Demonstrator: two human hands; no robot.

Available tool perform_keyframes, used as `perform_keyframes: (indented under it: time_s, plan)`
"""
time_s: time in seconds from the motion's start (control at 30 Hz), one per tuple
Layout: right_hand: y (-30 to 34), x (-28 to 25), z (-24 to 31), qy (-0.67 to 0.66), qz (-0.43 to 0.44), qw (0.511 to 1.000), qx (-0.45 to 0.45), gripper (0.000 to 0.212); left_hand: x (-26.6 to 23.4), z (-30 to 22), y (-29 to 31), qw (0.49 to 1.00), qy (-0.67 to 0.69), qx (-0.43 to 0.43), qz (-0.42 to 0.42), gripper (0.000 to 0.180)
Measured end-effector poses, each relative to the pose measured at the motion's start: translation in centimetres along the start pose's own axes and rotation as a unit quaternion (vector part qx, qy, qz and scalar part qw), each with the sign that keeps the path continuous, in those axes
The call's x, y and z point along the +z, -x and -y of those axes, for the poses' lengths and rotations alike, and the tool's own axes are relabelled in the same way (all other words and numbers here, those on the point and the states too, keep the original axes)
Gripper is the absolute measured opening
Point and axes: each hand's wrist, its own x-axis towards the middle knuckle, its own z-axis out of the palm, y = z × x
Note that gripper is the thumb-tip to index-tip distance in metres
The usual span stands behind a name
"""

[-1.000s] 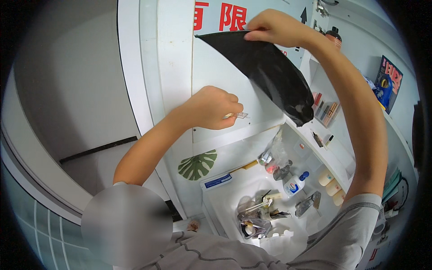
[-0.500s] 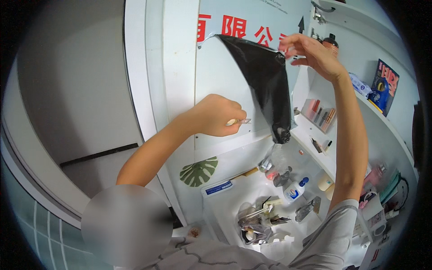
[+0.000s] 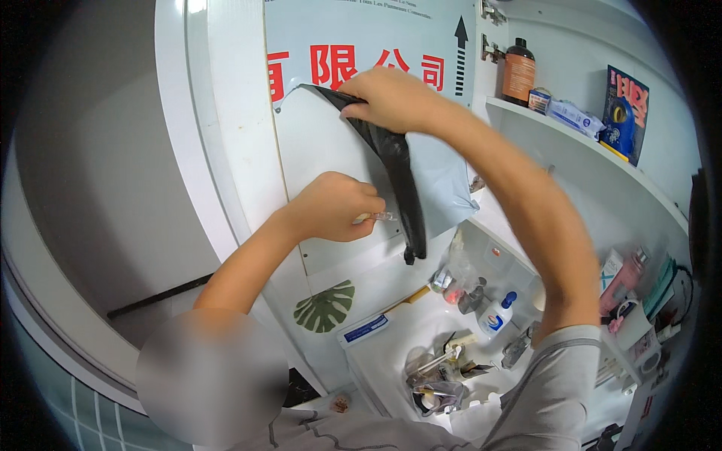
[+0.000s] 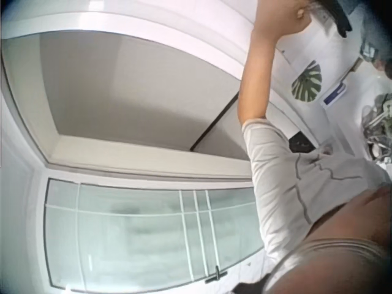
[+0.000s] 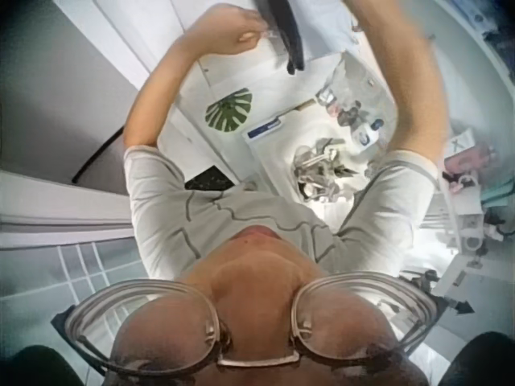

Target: The person removes a black plastic bag from a wall-mounted cabinet door and places it in a sink. They then peel the backing off a clear plastic hook strip and press it onto the inside of the cabinet door. The person repeats this process with a second hook strip, peeling the backing and adhering it to the door.

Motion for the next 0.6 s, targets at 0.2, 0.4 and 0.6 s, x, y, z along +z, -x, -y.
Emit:
perform_keyframes:
  time_s: [0.2,0.4,0.6]
  plan:
    - [0.1,-4.5,-3.1,-0.006,0.073,0.995,-0.073,0.027,-0.3,0.2,0.6,1.0,-0.022,-0.02,0.008,0.004]
    - [4.4,-7.1,-7.5,-0.135,0.085,0.984,0.077,0.03,-0.2,0.1,0.2,0.999,-0.006,0.001,-0.031,0.004]
    - [12.1,-3.3,-8.4,-0.43,0.009,0.874,0.226,0.032,0.0,-0.4,0.1,0.998,-0.049,-0.031,0.027,0.003]
